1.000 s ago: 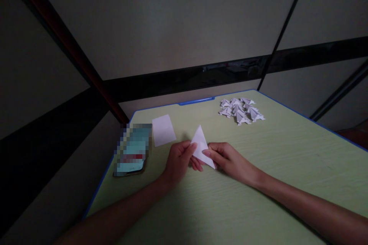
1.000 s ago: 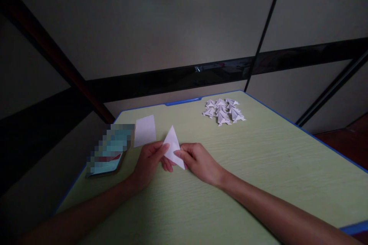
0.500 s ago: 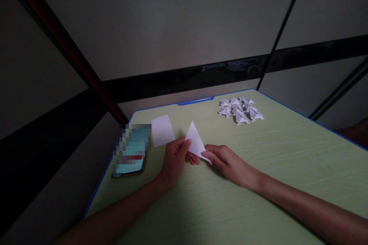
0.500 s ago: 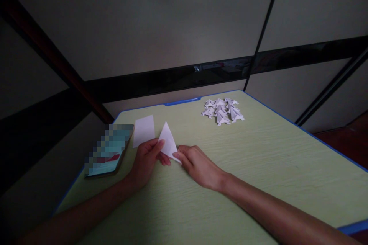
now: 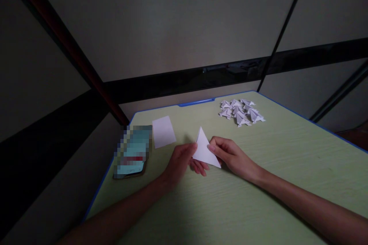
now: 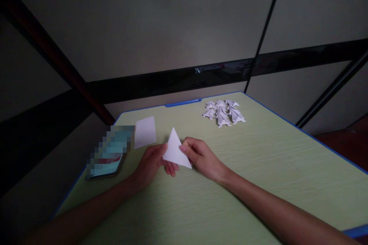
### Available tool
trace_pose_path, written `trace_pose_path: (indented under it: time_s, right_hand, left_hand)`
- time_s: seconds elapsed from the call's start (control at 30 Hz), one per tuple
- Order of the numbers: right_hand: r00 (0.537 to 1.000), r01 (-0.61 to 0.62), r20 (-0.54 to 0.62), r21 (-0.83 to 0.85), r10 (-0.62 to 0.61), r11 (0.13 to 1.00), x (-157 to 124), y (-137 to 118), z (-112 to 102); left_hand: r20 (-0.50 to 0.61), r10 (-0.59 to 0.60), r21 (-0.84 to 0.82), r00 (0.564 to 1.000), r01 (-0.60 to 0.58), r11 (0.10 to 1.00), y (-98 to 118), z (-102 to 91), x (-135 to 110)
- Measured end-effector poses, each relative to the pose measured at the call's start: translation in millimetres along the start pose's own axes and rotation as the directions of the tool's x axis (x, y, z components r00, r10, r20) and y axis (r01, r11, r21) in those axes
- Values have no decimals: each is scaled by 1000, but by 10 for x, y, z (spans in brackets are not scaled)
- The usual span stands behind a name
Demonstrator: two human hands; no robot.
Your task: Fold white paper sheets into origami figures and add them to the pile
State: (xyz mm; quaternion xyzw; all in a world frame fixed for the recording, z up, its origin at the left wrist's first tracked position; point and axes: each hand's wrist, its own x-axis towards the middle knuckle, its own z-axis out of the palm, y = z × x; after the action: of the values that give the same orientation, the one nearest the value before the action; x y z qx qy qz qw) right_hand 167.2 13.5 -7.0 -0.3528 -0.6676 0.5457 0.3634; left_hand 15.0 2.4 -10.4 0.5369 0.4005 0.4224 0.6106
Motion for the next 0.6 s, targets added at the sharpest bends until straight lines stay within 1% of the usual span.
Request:
trace_pose_path:
  time_s: [0.13, 0.3, 0.37, 0.47, 0.6]
  right_hand:
    - [991, 11, 130, 106, -25, 994, -14, -30, 11]
    - [988, 1, 154, 142, -23, 990, -18, -9, 11]
    - [988, -19, 152, 124, 0, 992, -13, 11, 5]
    - [993, -28, 118, 53, 21, 998, -13, 19, 0]
    - [992, 9, 127, -22, -6, 1000, -32, -16, 18]
  left_hand:
    - [-36, 25, -17, 999, -26, 1000, -21, -16, 11]
    - [-48, 45, -26, 998, -47, 999, -21, -20, 12]
    - [-61, 47, -30, 997, -49, 998, -12, -22, 15]
    - [-96, 48, -37, 994, -52, 998, 9, -17, 20]
    - [-76, 48, -49, 996, -51, 997, 38, 8, 17]
